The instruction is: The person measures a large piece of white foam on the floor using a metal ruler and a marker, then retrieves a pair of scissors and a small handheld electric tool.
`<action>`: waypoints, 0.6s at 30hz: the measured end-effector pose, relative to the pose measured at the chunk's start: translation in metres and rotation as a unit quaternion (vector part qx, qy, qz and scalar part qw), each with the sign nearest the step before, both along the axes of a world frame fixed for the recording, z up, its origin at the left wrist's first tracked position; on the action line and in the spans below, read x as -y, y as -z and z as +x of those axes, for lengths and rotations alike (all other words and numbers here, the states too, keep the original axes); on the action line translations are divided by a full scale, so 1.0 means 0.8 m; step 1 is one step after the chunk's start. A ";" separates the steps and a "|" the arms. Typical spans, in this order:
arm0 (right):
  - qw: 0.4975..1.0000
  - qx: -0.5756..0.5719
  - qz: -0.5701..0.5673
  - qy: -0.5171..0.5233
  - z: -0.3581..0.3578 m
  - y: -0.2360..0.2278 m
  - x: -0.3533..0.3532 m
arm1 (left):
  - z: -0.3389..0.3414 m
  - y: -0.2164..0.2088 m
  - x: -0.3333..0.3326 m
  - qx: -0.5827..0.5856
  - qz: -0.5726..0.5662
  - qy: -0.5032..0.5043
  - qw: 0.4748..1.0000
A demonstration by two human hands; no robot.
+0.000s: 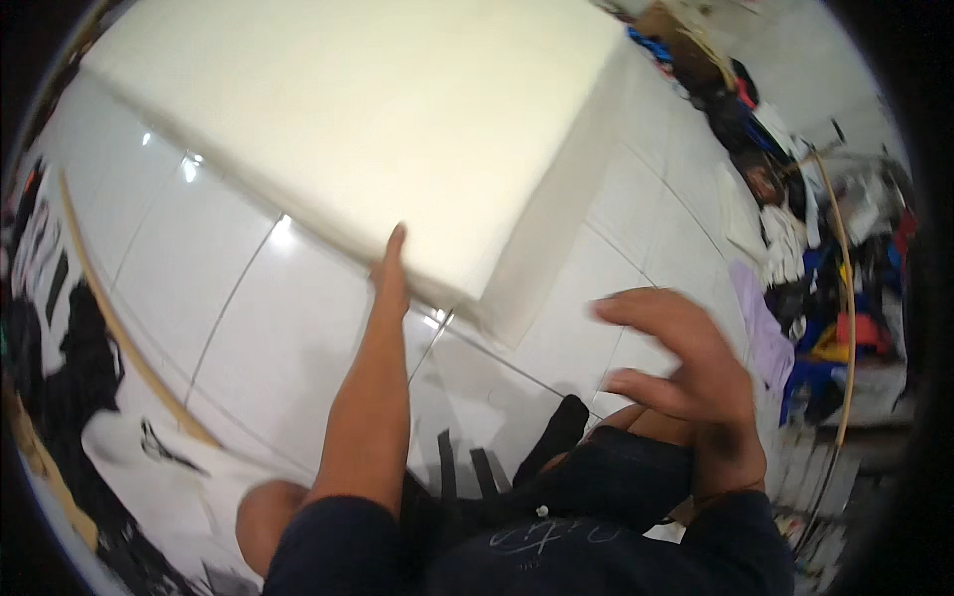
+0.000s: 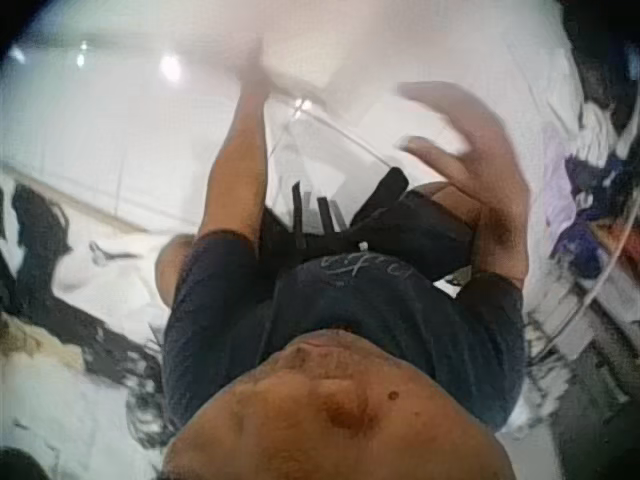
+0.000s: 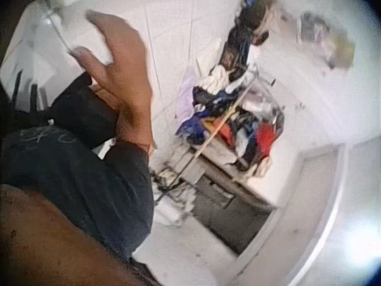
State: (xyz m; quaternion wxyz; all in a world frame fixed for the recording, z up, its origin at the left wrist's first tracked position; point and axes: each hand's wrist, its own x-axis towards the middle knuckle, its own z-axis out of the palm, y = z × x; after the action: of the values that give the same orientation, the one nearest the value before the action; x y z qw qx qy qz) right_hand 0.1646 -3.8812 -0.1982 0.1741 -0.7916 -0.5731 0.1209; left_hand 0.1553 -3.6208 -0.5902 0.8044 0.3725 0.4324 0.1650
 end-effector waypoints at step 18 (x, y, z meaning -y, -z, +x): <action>0.977 -0.146 -0.131 -0.084 0.045 0.035 0.049 | 0.014 -0.124 -0.060 -0.191 0.617 -0.146 0.750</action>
State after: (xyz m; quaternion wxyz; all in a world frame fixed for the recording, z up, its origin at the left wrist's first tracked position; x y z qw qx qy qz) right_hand 0.2004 -3.9201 -0.2262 0.1399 -0.7304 -0.5849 0.3238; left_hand 0.1663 -3.5727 -0.4909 0.2669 0.7435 0.4303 0.4370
